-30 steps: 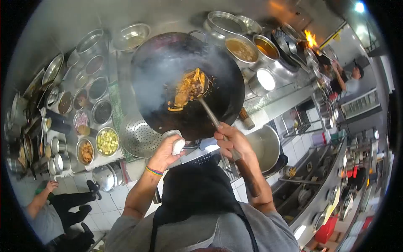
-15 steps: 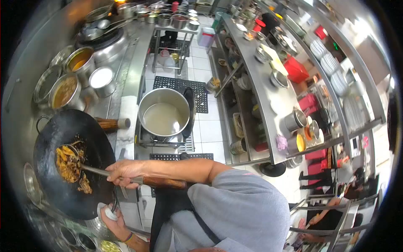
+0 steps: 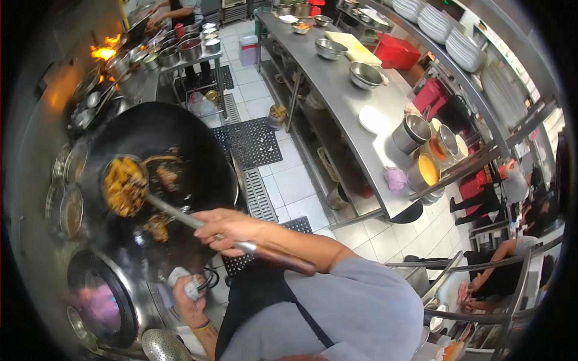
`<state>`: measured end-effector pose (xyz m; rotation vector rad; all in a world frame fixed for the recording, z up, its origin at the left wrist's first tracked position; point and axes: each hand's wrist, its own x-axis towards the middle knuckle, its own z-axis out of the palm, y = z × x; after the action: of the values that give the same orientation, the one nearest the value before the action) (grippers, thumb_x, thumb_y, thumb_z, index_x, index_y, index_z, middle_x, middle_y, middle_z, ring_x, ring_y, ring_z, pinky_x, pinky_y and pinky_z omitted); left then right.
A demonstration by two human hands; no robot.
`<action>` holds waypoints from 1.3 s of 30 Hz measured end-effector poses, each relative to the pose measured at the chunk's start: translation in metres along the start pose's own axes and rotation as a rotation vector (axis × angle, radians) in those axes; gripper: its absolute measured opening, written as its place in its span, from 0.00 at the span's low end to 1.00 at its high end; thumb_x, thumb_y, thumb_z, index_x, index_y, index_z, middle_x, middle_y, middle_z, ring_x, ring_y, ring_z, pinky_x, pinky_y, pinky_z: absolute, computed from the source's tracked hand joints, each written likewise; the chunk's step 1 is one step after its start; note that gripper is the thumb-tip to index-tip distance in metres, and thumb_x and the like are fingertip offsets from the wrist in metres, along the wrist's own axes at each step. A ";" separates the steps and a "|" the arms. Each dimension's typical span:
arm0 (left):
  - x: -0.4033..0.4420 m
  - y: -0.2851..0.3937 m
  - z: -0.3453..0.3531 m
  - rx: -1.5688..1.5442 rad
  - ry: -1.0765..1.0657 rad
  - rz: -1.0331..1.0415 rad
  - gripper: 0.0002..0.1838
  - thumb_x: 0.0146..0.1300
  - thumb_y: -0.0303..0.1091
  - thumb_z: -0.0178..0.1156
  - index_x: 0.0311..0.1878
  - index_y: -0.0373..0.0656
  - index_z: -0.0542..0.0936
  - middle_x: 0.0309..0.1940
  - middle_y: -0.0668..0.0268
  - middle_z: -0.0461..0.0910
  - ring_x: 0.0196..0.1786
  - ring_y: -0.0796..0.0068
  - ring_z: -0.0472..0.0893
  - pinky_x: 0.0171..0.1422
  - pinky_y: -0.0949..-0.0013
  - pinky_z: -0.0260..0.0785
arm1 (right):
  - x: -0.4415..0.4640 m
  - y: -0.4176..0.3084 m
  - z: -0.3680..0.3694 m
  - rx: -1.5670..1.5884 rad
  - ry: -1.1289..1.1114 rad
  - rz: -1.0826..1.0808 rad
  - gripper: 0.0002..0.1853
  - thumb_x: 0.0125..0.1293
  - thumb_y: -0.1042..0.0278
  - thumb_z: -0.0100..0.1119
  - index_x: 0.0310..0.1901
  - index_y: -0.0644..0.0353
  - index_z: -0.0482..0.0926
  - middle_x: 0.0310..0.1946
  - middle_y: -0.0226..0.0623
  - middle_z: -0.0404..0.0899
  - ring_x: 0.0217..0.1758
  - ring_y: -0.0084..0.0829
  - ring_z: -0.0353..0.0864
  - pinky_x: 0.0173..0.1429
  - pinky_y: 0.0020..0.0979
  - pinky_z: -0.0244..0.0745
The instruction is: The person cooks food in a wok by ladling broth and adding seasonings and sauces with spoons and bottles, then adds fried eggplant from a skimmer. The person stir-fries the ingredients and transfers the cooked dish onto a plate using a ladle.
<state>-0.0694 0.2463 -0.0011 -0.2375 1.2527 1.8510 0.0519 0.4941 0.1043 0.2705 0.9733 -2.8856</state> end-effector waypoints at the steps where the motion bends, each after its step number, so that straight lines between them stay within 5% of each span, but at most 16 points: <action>1: 0.012 -0.011 0.018 0.011 -0.063 -0.049 0.07 0.57 0.35 0.62 0.32 0.43 0.75 0.25 0.60 0.79 0.24 0.69 0.78 0.19 0.73 0.64 | -0.021 -0.013 -0.013 -0.004 0.042 -0.046 0.24 0.74 0.72 0.54 0.69 0.60 0.63 0.27 0.25 0.64 0.13 0.11 0.59 0.10 0.20 0.62; 5: 0.054 -0.066 0.088 0.043 -0.221 -0.265 0.07 0.58 0.34 0.61 0.29 0.42 0.77 0.25 0.57 0.81 0.22 0.68 0.78 0.18 0.70 0.65 | -0.112 -0.053 -0.056 0.034 0.213 -0.261 0.17 0.73 0.74 0.54 0.60 0.57 0.67 0.25 0.22 0.62 0.12 0.10 0.58 0.09 0.21 0.61; 8: 0.075 -0.106 0.133 0.037 -0.361 -0.514 0.07 0.59 0.34 0.60 0.27 0.44 0.78 0.26 0.56 0.82 0.19 0.68 0.75 0.18 0.70 0.64 | -0.182 -0.069 -0.089 0.089 0.360 -0.431 0.25 0.72 0.74 0.57 0.67 0.56 0.62 0.24 0.22 0.61 0.13 0.11 0.58 0.10 0.21 0.60; 12: 0.093 -0.153 0.172 0.101 -0.399 -0.613 0.06 0.61 0.32 0.59 0.29 0.45 0.78 0.25 0.57 0.83 0.21 0.68 0.79 0.18 0.69 0.64 | -0.268 -0.077 -0.136 -0.019 0.692 -0.646 0.42 0.72 0.72 0.56 0.78 0.69 0.40 0.26 0.27 0.65 0.14 0.15 0.59 0.10 0.25 0.61; 14: 0.092 -0.171 0.185 0.097 -0.422 -0.627 0.03 0.61 0.30 0.59 0.32 0.44 0.78 0.25 0.58 0.83 0.23 0.69 0.81 0.19 0.69 0.65 | -0.300 -0.088 -0.152 -0.104 0.873 -0.699 0.41 0.71 0.73 0.56 0.77 0.70 0.42 0.25 0.27 0.65 0.13 0.17 0.60 0.10 0.27 0.63; 17: 0.095 -0.184 0.195 0.152 -0.454 -0.647 0.01 0.62 0.28 0.58 0.36 0.44 0.77 0.25 0.59 0.83 0.26 0.69 0.83 0.20 0.69 0.66 | -0.321 -0.084 -0.214 -0.107 1.244 -0.806 0.30 0.71 0.74 0.55 0.72 0.63 0.57 0.26 0.28 0.66 0.14 0.17 0.62 0.11 0.26 0.63; 21: 0.095 -0.188 0.200 0.220 -0.440 -0.656 0.02 0.62 0.28 0.58 0.37 0.44 0.77 0.26 0.59 0.82 0.27 0.68 0.83 0.22 0.68 0.67 | -0.347 -0.090 -0.299 -0.256 1.437 -0.772 0.22 0.70 0.74 0.53 0.65 0.62 0.67 0.23 0.26 0.64 0.14 0.18 0.63 0.11 0.27 0.63; 27: 0.104 -0.185 0.204 0.268 -0.395 -0.695 0.02 0.61 0.29 0.58 0.36 0.43 0.77 0.24 0.61 0.82 0.26 0.69 0.83 0.22 0.68 0.67 | -0.360 -0.063 -0.383 -0.525 1.706 -0.642 0.28 0.69 0.72 0.54 0.70 0.64 0.67 0.26 0.31 0.72 0.14 0.17 0.65 0.16 0.28 0.62; 30: 0.099 -0.183 0.213 0.307 -0.306 -0.666 0.02 0.61 0.30 0.59 0.34 0.43 0.78 0.23 0.61 0.82 0.25 0.69 0.83 0.21 0.68 0.67 | -0.359 -0.056 -0.400 -0.749 1.878 -0.634 0.30 0.67 0.72 0.54 0.72 0.67 0.67 0.32 0.39 0.79 0.20 0.21 0.72 0.26 0.29 0.71; 34: 0.095 -0.185 0.221 0.301 -0.299 -0.626 0.02 0.60 0.30 0.59 0.33 0.43 0.78 0.22 0.62 0.82 0.24 0.69 0.83 0.20 0.68 0.67 | -0.384 -0.057 -0.401 -0.677 1.796 -0.480 0.32 0.66 0.71 0.56 0.72 0.69 0.66 0.44 0.54 0.84 0.39 0.39 0.85 0.48 0.40 0.78; 36: 0.100 -0.187 0.215 0.295 -0.312 -0.625 0.02 0.60 0.30 0.59 0.33 0.44 0.78 0.22 0.62 0.82 0.24 0.69 0.83 0.20 0.68 0.67 | -0.382 -0.050 -0.415 -1.069 1.914 -0.561 0.33 0.65 0.71 0.56 0.72 0.69 0.66 0.48 0.61 0.84 0.49 0.50 0.86 0.58 0.47 0.77; 39: 0.099 -0.188 0.217 0.290 -0.279 -0.622 0.02 0.59 0.30 0.59 0.33 0.44 0.77 0.23 0.63 0.81 0.25 0.69 0.83 0.19 0.68 0.67 | -0.396 -0.061 -0.401 -1.098 1.899 -0.396 0.33 0.64 0.73 0.55 0.72 0.69 0.64 0.46 0.68 0.82 0.51 0.61 0.84 0.61 0.56 0.73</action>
<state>0.0730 0.5026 -0.0796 -0.1757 1.0776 1.1154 0.4886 0.7951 -0.0966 2.8069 2.4514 -0.8692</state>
